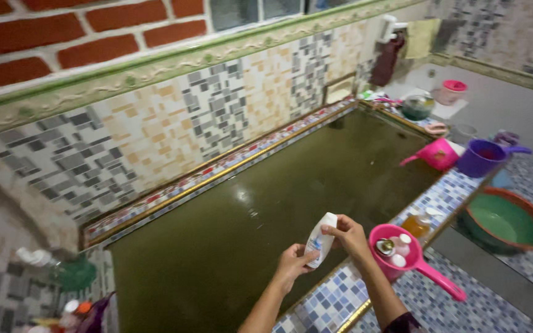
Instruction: The person repeatedly picks up various toiletries from a wall-mounted caddy and places them into a pink plastic scoop on the tiled edge of a large water basin. Items handled include bottles, tubes, and small boxes.
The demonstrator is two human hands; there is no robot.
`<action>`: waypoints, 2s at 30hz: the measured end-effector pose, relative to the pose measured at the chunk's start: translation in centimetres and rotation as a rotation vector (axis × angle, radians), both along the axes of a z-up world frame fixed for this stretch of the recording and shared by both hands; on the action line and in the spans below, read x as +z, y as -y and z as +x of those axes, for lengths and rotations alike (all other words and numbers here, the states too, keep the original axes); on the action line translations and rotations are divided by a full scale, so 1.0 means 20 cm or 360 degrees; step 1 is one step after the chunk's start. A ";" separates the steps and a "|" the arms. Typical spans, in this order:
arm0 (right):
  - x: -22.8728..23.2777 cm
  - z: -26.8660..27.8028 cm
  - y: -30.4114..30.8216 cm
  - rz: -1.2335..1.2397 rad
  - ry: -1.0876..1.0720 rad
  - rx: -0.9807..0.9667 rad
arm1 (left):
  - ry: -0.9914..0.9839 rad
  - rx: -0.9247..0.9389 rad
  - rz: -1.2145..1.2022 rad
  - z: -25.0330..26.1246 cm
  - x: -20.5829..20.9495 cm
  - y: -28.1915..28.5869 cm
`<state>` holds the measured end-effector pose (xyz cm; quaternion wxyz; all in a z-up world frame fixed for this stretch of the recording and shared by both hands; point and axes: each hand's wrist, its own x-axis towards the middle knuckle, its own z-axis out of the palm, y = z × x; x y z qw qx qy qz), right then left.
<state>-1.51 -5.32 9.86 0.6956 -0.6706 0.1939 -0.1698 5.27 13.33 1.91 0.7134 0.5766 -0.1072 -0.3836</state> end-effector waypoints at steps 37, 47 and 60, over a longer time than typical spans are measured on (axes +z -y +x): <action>-0.29 -0.86 0.87 -0.0623 -0.0085 -0.1159 | -0.0383 -0.0701 -0.0073 -0.42 -0.42 0.98; -0.23 -0.74 0.80 -0.1148 -0.0270 -0.1112 | -0.0406 -0.0612 0.0035 -0.40 -0.34 1.02; -0.47 -0.73 0.81 -0.1438 -0.0372 -0.0672 | -0.0534 -0.0548 -0.0141 -0.36 -0.39 1.06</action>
